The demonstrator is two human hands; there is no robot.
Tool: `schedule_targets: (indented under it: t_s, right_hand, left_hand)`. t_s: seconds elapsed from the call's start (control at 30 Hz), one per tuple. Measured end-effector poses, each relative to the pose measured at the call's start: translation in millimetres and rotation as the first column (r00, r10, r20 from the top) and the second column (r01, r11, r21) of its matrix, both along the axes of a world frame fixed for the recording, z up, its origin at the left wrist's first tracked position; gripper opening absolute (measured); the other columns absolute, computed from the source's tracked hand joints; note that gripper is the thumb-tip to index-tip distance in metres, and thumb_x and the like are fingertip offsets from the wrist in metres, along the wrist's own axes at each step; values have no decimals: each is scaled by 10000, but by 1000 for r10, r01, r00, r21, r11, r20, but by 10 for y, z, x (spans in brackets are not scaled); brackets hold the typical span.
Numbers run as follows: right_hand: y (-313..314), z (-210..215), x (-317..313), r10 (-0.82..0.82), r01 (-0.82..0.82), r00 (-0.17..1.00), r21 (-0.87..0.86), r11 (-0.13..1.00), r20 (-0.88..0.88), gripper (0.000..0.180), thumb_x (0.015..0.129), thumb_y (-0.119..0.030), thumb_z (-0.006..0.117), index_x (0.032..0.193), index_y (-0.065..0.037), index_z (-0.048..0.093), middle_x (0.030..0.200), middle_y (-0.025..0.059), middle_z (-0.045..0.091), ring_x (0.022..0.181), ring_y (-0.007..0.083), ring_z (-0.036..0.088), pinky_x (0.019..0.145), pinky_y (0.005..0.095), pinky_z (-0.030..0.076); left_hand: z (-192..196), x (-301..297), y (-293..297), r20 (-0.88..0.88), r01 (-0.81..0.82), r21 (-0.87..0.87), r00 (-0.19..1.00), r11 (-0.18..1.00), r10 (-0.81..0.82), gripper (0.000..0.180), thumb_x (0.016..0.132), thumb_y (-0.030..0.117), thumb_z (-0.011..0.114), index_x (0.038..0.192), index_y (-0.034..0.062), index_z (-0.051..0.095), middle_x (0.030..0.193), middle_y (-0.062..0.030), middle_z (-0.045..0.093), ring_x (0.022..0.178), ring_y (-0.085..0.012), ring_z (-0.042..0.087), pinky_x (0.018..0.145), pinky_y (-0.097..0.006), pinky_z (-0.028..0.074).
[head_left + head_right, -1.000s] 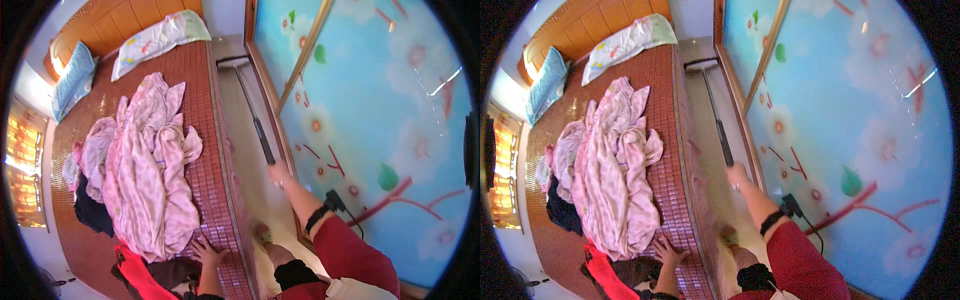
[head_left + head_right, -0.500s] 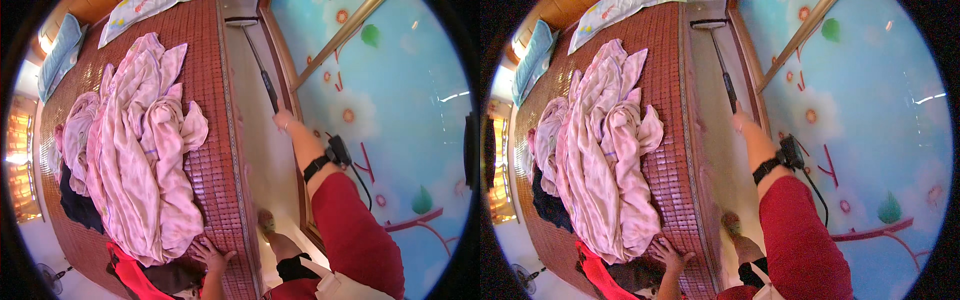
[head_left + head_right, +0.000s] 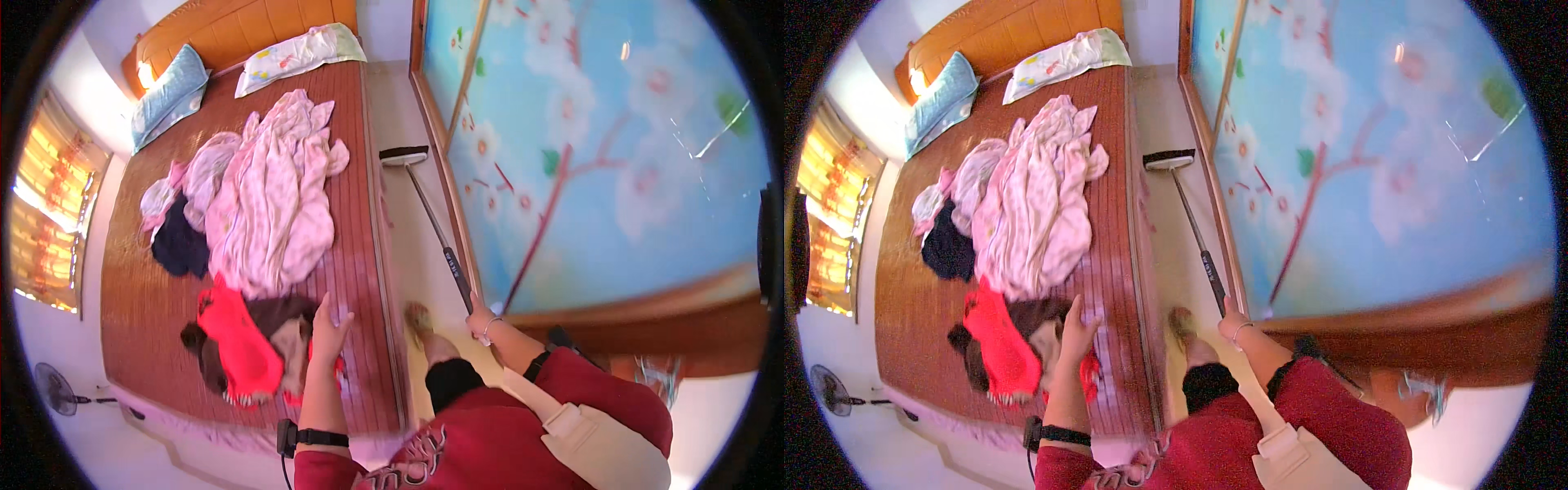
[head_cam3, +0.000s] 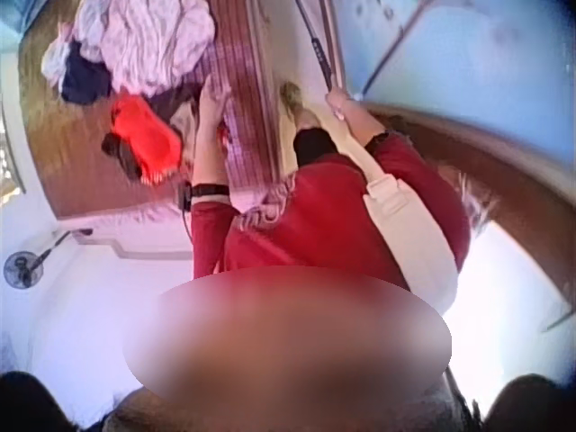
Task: The recorder sweeps the floor of a hallway and a bedroom using a broom and a dustpan.
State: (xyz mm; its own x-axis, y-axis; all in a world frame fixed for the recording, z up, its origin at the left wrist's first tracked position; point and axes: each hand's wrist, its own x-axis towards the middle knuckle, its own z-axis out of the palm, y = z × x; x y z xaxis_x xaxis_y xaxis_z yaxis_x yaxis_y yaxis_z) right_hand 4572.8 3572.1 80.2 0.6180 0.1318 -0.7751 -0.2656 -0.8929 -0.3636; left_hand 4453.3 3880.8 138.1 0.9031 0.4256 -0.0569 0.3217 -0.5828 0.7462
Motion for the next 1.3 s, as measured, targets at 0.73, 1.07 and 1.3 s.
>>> schedule_targets:
  t_s: [0.73,1.07,1.3]
  right_hand:
    - [-1685,2619,-2849,-25,-785,410,366,500,912,334,532,-186,684,774,-40,506,791,111,516,759,241,510,755,357,383]
    - [-2992,3390,-3134,-177,-626,683,693,357,709,273,572,-253,615,666,-22,504,682,132,555,651,252,562,667,375,440]
    - [-3200,3903,-2956,-384,-531,754,839,122,533,289,650,-290,543,714,-79,357,543,46,432,411,162,421,431,263,362]
  left_hand:
    - [1041,-1558,-3111,327,415,56,852,908,-409,603,581,102,620,1121,89,353,1107,-168,380,1031,-298,375,872,-324,306]
    - [969,-1896,-4497,532,593,-50,697,804,-481,192,571,119,608,732,88,508,705,-74,528,714,-271,507,625,-359,386]
    - [1468,-2403,-4962,383,669,-251,733,700,-562,260,598,118,554,852,97,498,774,-111,544,754,-301,516,654,-384,408]
